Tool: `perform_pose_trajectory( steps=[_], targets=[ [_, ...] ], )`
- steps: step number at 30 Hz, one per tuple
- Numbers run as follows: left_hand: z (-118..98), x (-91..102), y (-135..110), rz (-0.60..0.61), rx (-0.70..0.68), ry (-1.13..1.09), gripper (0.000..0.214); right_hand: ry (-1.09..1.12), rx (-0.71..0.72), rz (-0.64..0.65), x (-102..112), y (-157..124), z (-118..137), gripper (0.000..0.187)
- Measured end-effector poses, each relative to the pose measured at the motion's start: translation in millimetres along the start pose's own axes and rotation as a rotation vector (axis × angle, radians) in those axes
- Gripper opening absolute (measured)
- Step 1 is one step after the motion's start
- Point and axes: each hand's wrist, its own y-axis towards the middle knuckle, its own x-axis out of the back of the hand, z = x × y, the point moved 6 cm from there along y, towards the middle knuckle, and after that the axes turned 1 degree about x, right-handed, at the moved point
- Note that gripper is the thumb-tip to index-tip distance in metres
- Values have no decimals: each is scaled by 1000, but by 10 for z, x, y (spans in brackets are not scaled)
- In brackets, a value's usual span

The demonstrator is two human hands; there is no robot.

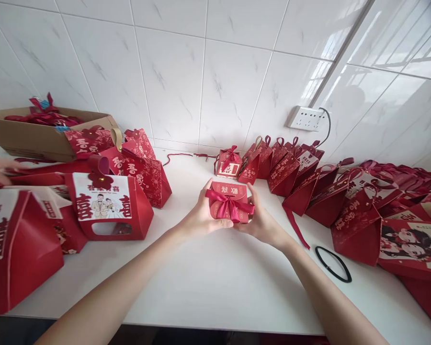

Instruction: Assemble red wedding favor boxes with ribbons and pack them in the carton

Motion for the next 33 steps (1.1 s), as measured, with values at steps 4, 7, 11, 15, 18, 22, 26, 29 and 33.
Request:
perform_pose_trajectory(
  steps=[4, 7, 11, 15, 18, 22, 26, 29, 33],
  targets=[
    [14, 9, -29, 16, 12, 71, 123, -57, 64, 43, 43, 14, 4, 92],
    [-1, 12, -44, 41, 83, -19, 115, -119, 111, 22, 54, 12, 19, 89],
    [-17, 112, -26, -185, 75, -4, 77, -168, 207, 4, 8, -1, 61, 85],
    [58, 77, 0, -201, 131, -8, 89, -181, 208, 18, 17, -13, 47, 90],
    [54, 79, 6, -204, 139, -28, 81, -133, 96, 105, 101, -25, 4, 109],
    [1, 120, 0, -257, 137, -2, 68, 13, 2, 159, 227, -44, 71, 55],
    [-22, 129, 3, -271, 131, 21, 67, -17, -45, 105, 212, -29, 153, 37],
    [-10, 126, 1, -268, 126, 15, 67, -8, -40, 31, 195, -17, 178, 37],
    [32, 119, -9, -247, 122, 69, 69, 91, -5, -152, 273, -19, 182, 35]
  ],
)
